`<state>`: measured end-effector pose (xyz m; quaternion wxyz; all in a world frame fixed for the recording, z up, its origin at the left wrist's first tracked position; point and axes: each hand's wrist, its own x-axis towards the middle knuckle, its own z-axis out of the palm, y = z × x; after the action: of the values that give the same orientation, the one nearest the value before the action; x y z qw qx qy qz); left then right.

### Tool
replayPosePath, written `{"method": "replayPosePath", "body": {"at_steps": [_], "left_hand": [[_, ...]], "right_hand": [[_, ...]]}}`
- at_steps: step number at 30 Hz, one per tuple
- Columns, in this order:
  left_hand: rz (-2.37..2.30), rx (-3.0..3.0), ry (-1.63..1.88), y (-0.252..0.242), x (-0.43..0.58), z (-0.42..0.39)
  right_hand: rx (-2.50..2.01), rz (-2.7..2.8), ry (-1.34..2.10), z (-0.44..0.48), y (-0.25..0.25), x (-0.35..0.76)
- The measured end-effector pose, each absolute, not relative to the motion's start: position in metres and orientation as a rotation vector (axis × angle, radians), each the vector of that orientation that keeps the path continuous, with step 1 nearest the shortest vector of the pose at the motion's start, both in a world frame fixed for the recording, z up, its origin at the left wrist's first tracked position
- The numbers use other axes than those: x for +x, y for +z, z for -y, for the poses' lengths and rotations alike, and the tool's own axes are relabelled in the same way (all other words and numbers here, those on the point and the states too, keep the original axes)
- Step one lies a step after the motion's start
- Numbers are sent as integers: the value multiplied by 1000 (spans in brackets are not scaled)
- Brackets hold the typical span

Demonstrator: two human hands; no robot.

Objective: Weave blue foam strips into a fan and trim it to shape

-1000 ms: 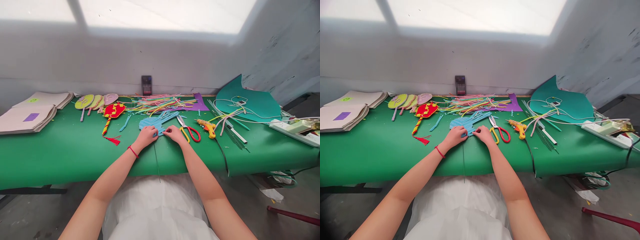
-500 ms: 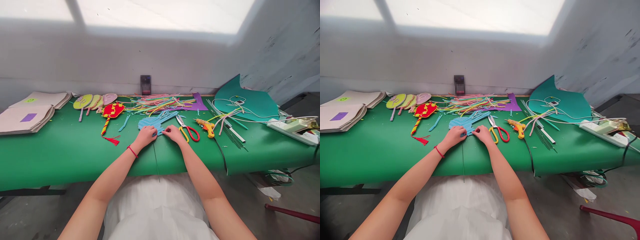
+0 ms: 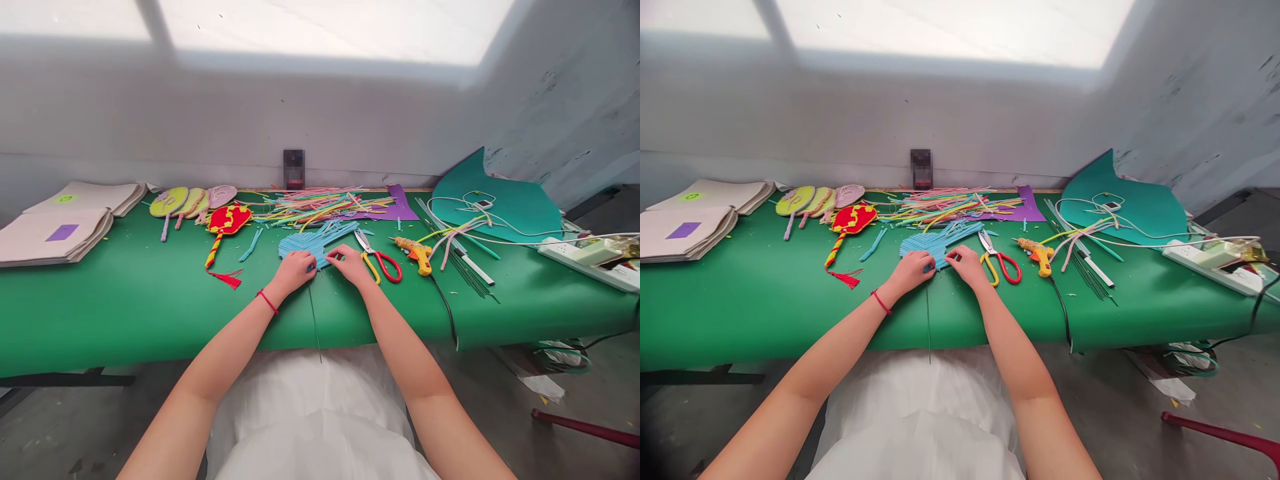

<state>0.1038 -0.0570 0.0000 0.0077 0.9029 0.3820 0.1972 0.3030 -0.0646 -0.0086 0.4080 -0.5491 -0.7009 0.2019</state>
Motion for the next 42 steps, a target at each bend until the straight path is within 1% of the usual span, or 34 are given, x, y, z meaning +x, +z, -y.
{"method": "replayPosePath", "body": {"at_steps": [6, 11, 21, 42], "left_hand": [[-1207, 2826, 605, 0, 105, 58], [-1206, 2853, 581, 0, 105, 56], [-987, 2687, 609, 10, 89, 51], [-1038, 2786, 575, 3, 94, 52]], "right_hand": [[-1345, 1919, 572, 66, -11, 300], [-1357, 1919, 590, 66, -13, 298], [-1365, 1892, 630, 66, -14, 300], [-1381, 1911, 602, 61, -21, 302]]}}
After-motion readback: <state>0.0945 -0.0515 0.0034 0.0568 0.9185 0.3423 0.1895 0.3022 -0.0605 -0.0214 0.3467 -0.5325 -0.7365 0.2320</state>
